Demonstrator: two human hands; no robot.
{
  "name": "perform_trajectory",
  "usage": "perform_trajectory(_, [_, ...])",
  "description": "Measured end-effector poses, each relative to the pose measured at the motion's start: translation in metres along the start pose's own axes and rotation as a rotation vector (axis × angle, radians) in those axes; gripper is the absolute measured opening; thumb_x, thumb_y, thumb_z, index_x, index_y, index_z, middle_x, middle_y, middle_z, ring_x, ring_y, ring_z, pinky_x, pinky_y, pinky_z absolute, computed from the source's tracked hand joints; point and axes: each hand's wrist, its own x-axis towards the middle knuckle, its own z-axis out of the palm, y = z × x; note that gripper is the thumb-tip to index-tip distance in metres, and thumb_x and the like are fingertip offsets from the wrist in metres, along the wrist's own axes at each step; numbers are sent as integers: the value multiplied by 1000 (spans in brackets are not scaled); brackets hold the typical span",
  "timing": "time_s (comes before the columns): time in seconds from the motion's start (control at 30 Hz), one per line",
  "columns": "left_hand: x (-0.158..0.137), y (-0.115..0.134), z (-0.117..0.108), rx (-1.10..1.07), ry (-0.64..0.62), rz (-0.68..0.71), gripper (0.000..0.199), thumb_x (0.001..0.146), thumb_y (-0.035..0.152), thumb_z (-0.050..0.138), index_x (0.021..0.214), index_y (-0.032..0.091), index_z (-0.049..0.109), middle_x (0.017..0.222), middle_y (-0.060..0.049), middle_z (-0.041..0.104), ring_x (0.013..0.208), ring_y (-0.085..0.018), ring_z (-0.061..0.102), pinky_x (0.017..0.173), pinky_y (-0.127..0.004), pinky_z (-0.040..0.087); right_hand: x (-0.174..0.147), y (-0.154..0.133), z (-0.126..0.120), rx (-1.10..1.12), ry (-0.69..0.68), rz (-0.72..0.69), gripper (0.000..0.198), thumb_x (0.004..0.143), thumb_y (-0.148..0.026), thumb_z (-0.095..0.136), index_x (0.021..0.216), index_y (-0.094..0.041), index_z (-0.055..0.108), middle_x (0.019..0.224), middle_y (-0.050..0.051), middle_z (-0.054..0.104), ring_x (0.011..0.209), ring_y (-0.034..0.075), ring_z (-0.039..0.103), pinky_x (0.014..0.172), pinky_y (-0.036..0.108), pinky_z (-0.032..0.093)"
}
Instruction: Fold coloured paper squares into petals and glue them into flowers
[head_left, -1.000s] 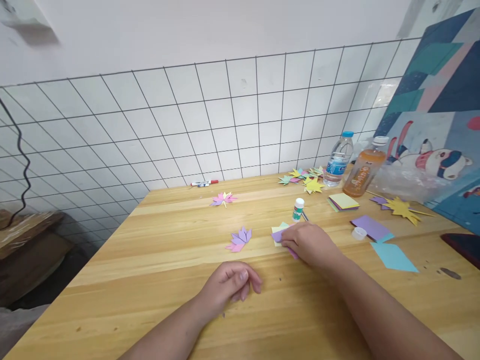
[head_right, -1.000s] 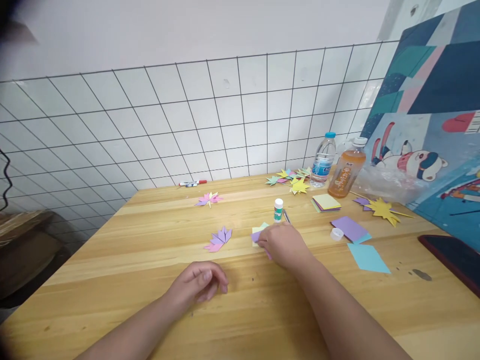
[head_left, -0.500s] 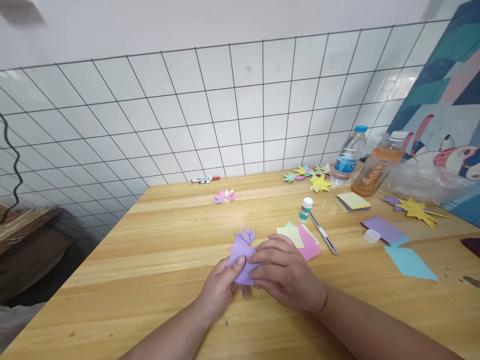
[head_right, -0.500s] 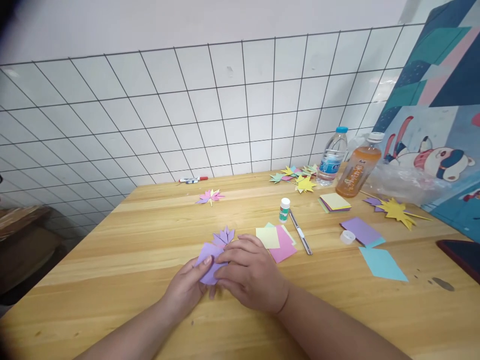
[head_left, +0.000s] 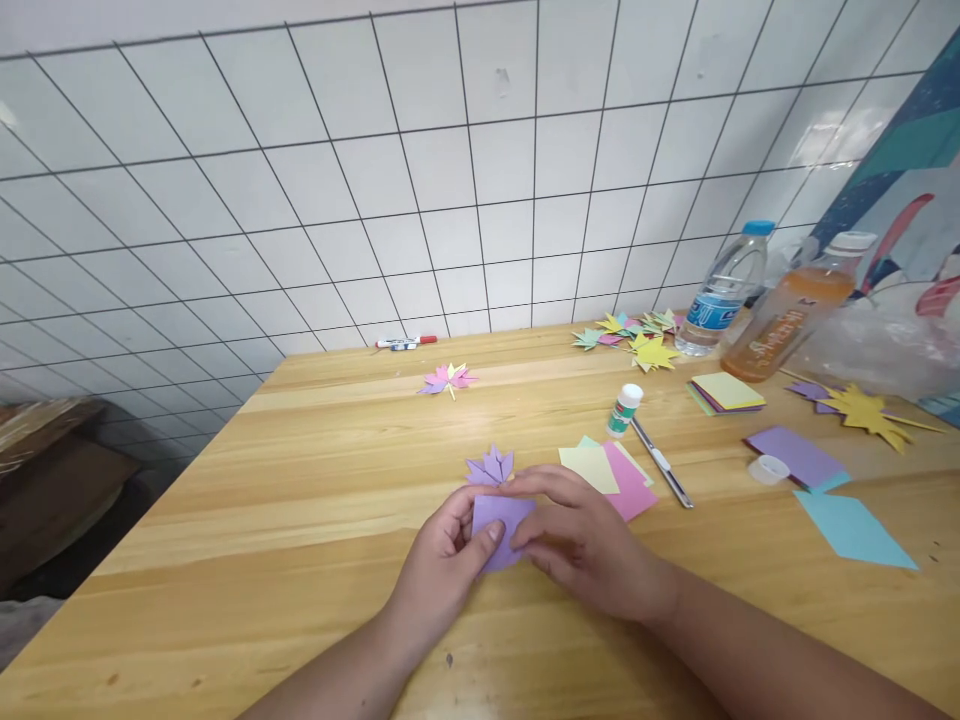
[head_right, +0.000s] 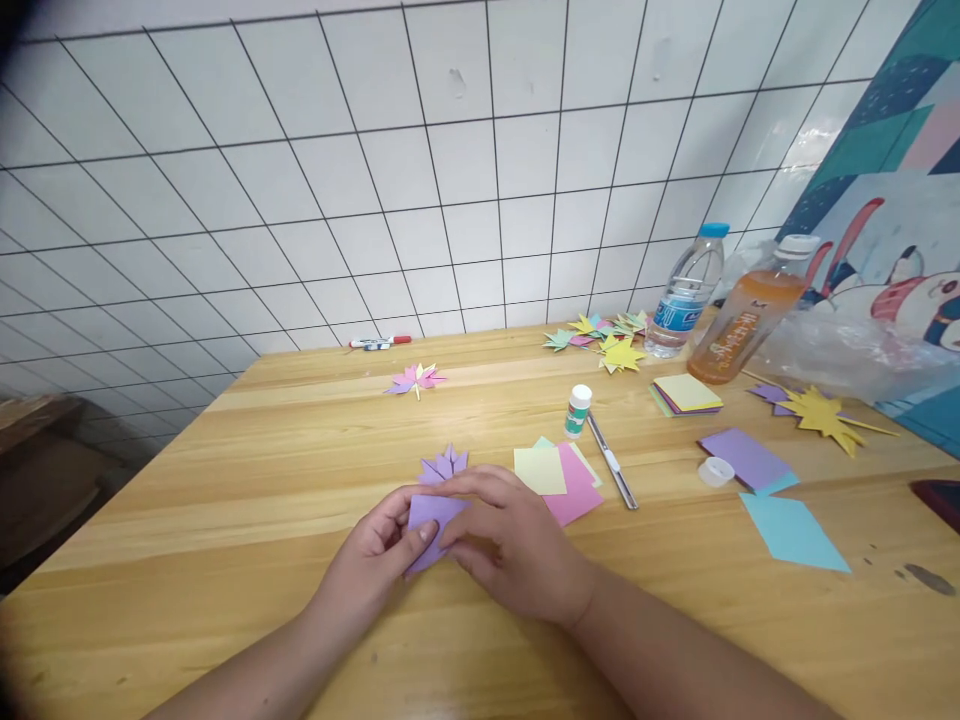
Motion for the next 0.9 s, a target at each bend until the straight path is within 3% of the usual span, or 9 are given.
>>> perform_trajectory(0.13, [0,0,4,64,-5,23,27,75,31,65,98,20,55,88,-3,64,81,-17,58,72,-26,45,-2,0,4,131,-32,177,4,81,-22,60,82,-23,63,118,6,59,109,19,54,89,34,46])
perform_trajectory(0.23, [-2,-1,4,3,13,36,25,80,34,60,99,23,49,77,1,60,67,-13,55,63,-22,43,-2,0,8,219,-33,338,7,83,-23,56,78,-21,60,92,3,66,82,15,62,69,25,49])
perform_trajectory(0.33, [-4,-2,3,8,-31,41,34,82,40,57,110,23,46,77,0,59,63,-12,53,59,-22,41,-2,2,9,201,15,429,10,84,-24,54,76,-20,58,73,0,63,64,12,56,57,22,44])
perform_trajectory(0.43, [-4,-2,3,50,-87,16,40,75,37,67,108,21,52,88,-4,63,73,-14,55,63,-23,41,-2,3,8,170,50,409,9,84,-24,54,77,-20,57,73,-1,60,65,11,53,58,22,41])
perform_trajectory(0.57, [-3,-1,5,113,-65,-71,21,77,38,62,75,17,57,65,1,60,57,-11,50,54,-20,37,-4,2,6,146,50,377,9,83,-24,55,75,-19,56,70,-1,58,63,11,51,57,22,39])
perform_trajectory(0.7, [-3,1,5,148,-53,-102,25,79,39,60,68,18,52,59,1,60,50,-9,49,49,-20,36,-4,0,8,234,68,420,5,83,-24,54,81,-20,57,70,-1,59,62,11,52,55,22,40])
perform_trajectory(0.8, [-4,0,4,149,-46,-96,26,81,40,58,69,18,51,59,1,60,49,-9,49,48,-20,36,-3,2,11,454,50,516,37,80,-26,59,115,-24,48,83,0,61,71,13,57,59,23,46])
perform_trajectory(0.83, [-4,0,4,150,-46,-95,26,81,40,57,69,18,51,59,1,59,49,-9,48,48,-20,36,-3,3,12,514,33,559,46,78,-27,61,120,-25,45,85,0,61,73,13,58,61,24,47])
perform_trajectory(0.9, [-4,0,5,167,-51,-93,26,83,41,54,71,18,51,60,1,59,50,-10,49,49,-20,36,-1,6,13,586,11,646,43,76,-29,64,116,-24,50,84,0,60,76,14,58,64,26,47])
